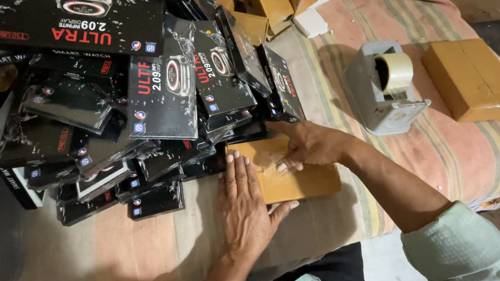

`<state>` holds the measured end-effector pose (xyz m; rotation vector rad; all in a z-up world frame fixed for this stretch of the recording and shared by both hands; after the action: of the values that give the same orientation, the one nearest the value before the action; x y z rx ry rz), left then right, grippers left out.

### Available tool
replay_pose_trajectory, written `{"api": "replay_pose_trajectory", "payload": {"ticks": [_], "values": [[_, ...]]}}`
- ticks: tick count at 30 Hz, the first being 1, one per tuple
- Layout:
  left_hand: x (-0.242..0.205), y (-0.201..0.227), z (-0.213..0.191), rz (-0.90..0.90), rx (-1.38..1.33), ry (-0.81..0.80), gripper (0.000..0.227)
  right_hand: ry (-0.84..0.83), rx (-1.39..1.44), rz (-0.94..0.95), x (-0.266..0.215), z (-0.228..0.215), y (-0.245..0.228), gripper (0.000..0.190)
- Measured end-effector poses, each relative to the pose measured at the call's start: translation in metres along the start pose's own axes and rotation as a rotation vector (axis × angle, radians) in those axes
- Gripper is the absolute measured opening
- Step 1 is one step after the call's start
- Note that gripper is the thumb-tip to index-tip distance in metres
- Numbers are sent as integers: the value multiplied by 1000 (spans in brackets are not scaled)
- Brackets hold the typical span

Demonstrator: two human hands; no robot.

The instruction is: The person places small black product boxes into larger brown cardboard boxes, closes the flaps, and seals them with clear packing tape using a tape dispenser. The sealed boxes are set aside on the table.

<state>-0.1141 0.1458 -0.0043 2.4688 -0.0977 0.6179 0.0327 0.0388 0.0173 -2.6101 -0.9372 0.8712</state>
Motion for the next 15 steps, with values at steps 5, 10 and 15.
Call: {"api": "replay_pose_trajectory", "payload": {"ticks": [5, 10, 15], "values": [[0, -2, 2, 13, -1, -7, 110, 194, -217, -170, 15, 1, -7, 100], [0, -3, 4, 10, -12, -22, 111, 115, -317, 69, 21, 9, 9, 83], [2, -3, 5, 4, 9, -45, 113, 96, -293, 267, 6, -6, 17, 76]]}}
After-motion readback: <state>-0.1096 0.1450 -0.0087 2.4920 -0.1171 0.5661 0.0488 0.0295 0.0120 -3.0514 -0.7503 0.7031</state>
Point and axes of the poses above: each hand's wrist, its own x-axis towards the middle knuckle, its own z-axis out of the palm, y = z × x, the point moved 7 cm from there along x, towards the middle knuckle, and after that the axes turned 11 degrees about -x, right-handed, at the moved point
